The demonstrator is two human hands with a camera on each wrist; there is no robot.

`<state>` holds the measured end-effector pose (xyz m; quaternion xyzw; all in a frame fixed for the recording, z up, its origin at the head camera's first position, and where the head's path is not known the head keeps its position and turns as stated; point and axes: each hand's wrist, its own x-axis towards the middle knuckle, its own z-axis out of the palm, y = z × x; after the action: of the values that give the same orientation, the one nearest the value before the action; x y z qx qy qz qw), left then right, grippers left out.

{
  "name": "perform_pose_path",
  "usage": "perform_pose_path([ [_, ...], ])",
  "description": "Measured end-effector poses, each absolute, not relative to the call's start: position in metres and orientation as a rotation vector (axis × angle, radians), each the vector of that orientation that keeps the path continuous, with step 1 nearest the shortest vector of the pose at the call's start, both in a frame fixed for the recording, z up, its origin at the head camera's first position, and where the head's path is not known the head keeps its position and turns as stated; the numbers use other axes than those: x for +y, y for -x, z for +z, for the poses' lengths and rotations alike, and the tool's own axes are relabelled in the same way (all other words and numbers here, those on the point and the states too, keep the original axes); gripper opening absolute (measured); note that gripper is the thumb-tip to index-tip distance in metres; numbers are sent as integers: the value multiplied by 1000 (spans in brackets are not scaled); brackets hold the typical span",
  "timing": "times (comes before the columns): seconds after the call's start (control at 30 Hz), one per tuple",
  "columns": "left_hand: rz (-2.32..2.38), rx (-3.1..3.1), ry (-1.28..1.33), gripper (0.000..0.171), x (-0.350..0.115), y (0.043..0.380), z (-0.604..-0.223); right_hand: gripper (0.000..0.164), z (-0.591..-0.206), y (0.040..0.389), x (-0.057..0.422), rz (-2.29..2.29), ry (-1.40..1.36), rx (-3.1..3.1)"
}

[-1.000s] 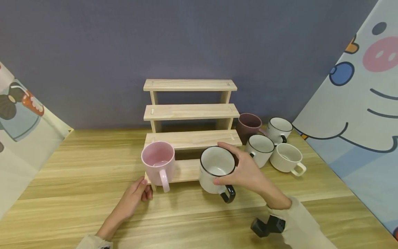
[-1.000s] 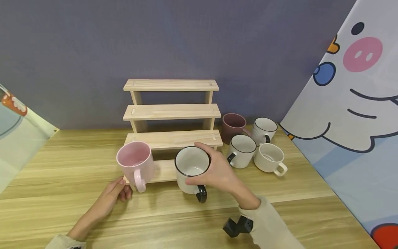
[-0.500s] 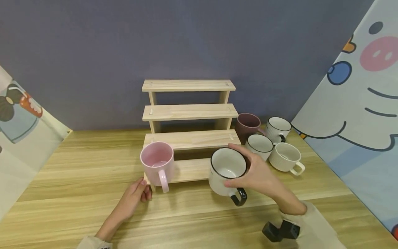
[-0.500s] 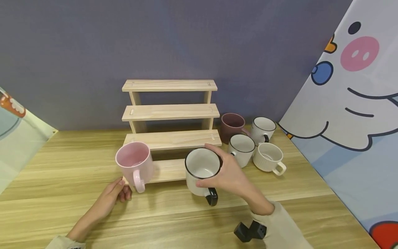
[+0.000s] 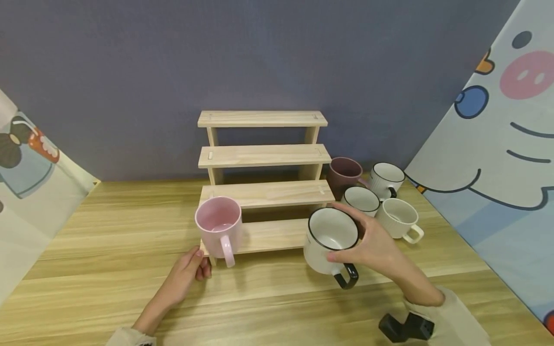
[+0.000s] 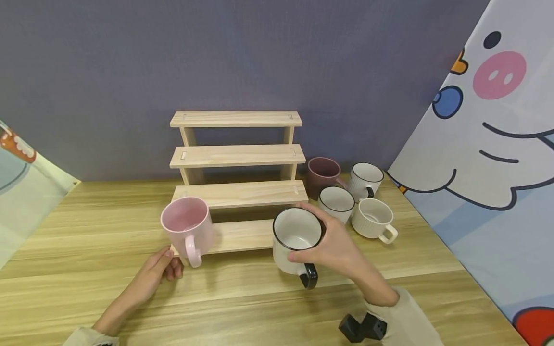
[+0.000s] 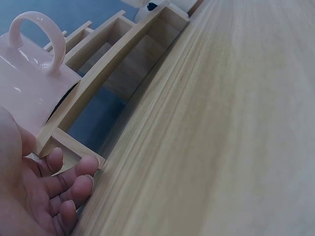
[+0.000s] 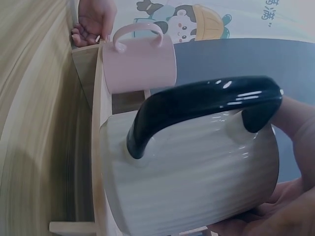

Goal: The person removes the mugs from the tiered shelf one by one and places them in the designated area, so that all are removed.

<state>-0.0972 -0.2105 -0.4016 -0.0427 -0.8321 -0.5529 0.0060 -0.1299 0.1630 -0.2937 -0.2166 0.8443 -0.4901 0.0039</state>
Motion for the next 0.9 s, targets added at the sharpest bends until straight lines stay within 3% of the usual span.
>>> perform_pose_path([
  [0.9, -1748, -2599, 178, 33, -212, 98, -402, 93, -299, 119, 208, -1485, 451, 2755],
])
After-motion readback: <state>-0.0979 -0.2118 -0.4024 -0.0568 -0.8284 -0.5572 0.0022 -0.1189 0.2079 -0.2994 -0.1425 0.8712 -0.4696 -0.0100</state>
